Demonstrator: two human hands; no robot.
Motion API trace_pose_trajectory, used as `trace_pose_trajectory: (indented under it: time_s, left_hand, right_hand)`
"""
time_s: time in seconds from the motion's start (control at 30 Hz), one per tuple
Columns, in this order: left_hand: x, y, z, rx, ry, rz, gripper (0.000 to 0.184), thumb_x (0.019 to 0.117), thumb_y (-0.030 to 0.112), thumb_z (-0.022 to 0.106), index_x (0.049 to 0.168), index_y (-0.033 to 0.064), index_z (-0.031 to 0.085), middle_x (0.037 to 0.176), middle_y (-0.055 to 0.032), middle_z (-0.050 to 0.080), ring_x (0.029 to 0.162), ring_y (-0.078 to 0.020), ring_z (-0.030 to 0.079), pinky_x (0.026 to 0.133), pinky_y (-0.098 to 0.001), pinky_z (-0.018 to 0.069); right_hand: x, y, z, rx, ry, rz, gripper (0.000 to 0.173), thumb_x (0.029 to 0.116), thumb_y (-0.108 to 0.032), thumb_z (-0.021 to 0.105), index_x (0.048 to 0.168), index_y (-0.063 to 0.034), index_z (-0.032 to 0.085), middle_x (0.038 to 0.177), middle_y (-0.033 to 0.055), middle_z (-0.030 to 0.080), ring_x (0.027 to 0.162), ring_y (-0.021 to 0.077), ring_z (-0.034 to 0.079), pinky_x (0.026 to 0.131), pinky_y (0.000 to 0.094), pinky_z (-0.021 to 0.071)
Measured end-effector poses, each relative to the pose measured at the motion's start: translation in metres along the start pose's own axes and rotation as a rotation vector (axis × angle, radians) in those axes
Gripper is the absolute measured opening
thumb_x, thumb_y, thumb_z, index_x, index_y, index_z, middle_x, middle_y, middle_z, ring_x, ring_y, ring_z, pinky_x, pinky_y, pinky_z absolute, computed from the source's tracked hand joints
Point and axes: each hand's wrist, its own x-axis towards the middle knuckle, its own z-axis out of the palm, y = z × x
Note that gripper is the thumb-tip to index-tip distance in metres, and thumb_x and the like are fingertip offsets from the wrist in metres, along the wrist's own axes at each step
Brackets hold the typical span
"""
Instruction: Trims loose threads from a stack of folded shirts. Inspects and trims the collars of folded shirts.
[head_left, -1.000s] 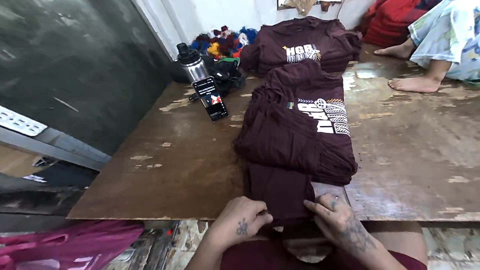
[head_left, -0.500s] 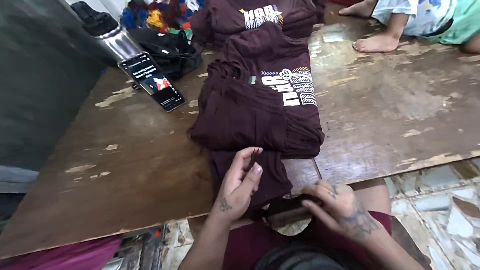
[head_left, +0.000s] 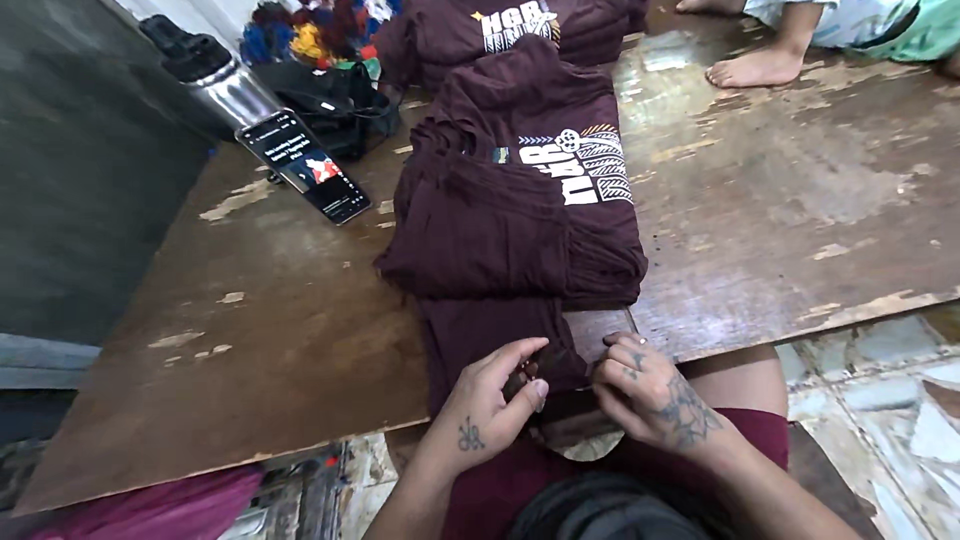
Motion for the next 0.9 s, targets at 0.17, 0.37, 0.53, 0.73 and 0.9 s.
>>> trace_pose_trajectory:
  time_s: [0.17, 0.37, 0.53, 0.73, 0.9]
  left_hand:
    - [-0.003, 0.007, 0.001, 0.308, -0.034, 0.155, 0.033, 0.0902, 0.012, 0.062, 0.120, 0.0041, 0.073, 0.101, -0.0126, 0.072, 0.082, -0.0262, 0.071, 0.069, -0.0414, 0.0591]
    - [-0.005, 0.008, 0.009, 0.404, 0.062, 0.179, 0.032, 0.0947, 0.012, 0.058, 0.121, 0.0059, 0.074, 0.094, -0.0116, 0.073, 0.076, -0.0259, 0.072, 0.062, -0.0400, 0.0587]
    - [0.008, 0.006, 0.005, -0.095, 0.174, -0.108, 0.040, 0.0973, 0.015, 0.057, 0.132, -0.0052, 0.061, 0.102, -0.0065, 0.069, 0.080, -0.0070, 0.066, 0.070, -0.0233, 0.0573]
    - [0.005, -0.002, -0.002, -0.142, 0.094, -0.130, 0.041, 0.0990, 0.016, 0.054, 0.134, -0.0041, 0.060, 0.099, -0.0061, 0.068, 0.080, -0.0081, 0.066, 0.073, -0.0250, 0.0571]
    - [0.011, -0.003, 0.001, -0.257, 0.097, -0.131, 0.040, 0.1000, 0.014, 0.053, 0.134, -0.0053, 0.057, 0.097, -0.0008, 0.067, 0.076, -0.0028, 0.065, 0.064, -0.0198, 0.0564]
  right_hand:
    - [0.002, 0.001, 0.003, 0.057, 0.058, -0.001, 0.016, 0.0906, -0.011, 0.056, 0.078, -0.0061, 0.064, 0.071, 0.0099, 0.063, 0.073, 0.0265, 0.065, 0.085, 0.0399, 0.0527]
    - [-0.007, -0.001, -0.001, 0.171, -0.017, -0.023, 0.025, 0.0968, -0.018, 0.052, 0.077, -0.0078, 0.063, 0.068, 0.0086, 0.061, 0.071, 0.0243, 0.064, 0.103, 0.0448, 0.0454]
    - [0.012, -0.006, 0.001, -0.028, -0.065, 0.079, 0.037, 0.1002, -0.040, 0.057, 0.096, -0.0060, 0.070, 0.083, 0.0124, 0.069, 0.081, 0.0298, 0.070, 0.080, 0.0469, 0.0558]
    - [-0.001, 0.011, -0.011, 0.115, -0.091, 0.026, 0.028, 0.0996, -0.018, 0.052, 0.078, -0.0048, 0.064, 0.073, 0.0114, 0.066, 0.077, 0.0255, 0.069, 0.096, 0.0413, 0.0535]
    - [0.014, 0.006, -0.006, 0.014, -0.134, 0.126, 0.029, 0.1009, -0.027, 0.055, 0.102, -0.0051, 0.073, 0.090, 0.0141, 0.072, 0.085, 0.0310, 0.071, 0.080, 0.0496, 0.0552]
